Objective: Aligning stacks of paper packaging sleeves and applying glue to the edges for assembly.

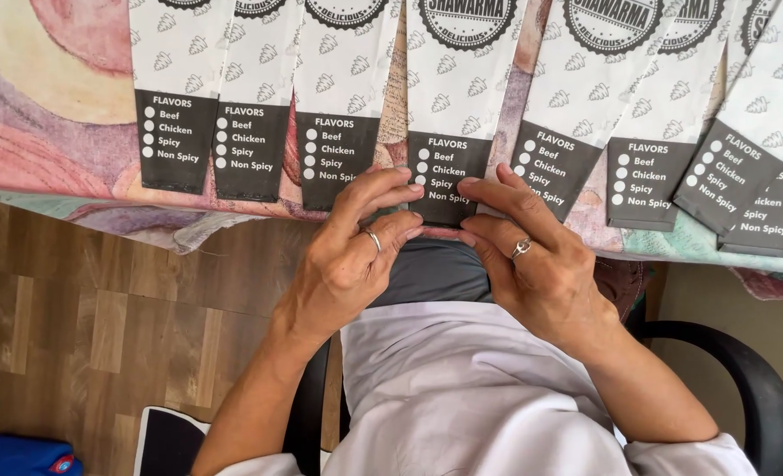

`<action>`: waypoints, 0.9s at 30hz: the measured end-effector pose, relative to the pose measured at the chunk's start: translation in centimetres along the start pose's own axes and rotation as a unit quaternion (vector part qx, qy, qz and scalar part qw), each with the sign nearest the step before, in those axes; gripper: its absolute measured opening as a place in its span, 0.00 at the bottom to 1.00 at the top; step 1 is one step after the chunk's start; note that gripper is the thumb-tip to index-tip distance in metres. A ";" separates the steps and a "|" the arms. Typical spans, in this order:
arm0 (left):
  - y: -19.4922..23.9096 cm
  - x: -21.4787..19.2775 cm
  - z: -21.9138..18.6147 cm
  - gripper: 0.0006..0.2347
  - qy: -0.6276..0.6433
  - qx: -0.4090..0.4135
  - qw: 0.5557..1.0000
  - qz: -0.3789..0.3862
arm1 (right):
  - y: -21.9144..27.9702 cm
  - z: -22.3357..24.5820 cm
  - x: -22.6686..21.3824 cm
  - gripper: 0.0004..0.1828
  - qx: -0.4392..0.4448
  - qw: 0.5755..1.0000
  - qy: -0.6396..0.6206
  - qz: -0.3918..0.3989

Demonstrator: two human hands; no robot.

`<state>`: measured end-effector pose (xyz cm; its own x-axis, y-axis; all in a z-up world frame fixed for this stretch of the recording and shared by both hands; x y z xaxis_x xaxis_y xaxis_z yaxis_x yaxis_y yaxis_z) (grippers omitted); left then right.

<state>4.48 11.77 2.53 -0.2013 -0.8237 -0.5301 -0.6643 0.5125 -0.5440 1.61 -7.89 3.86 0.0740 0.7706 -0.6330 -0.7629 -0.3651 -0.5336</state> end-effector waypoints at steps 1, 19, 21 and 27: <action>-0.1 0.1 0.0 0.02 -0.004 -0.010 1.000 -0.001 | -0.1 0.0 0.1 0.03 0.002 1.000 -0.013 -0.011; -1.7 2.1 -1.7 0.06 -0.042 -0.170 0.976 -0.126 | -1.9 -0.7 -0.4 0.09 0.161 0.985 -0.057 -0.011; -1.5 2.2 -1.8 0.05 -0.043 -0.171 0.975 -0.133 | -1.8 -0.8 -0.9 0.07 0.179 0.982 -0.068 0.002; -1.2 3.5 -1.5 0.06 -0.102 -0.160 0.969 -0.158 | -1.7 -1.0 -1.1 0.08 0.172 0.982 -0.073 0.013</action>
<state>3.45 7.93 2.31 0.1737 -0.8451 -0.5056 -0.8656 0.1138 -0.4876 3.49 -8.59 4.94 -0.0228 0.8393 -0.5432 -0.9371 -0.2073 -0.2809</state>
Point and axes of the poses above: each hand's wrist, its own y-axis away from the middle knuckle, its own x-axis out of the palm, z = x × y, the point moved 2 cm from there along -y, towards the middle knuckle, and after that the axes turned 2 degrees about z, right-handed, at the moved point
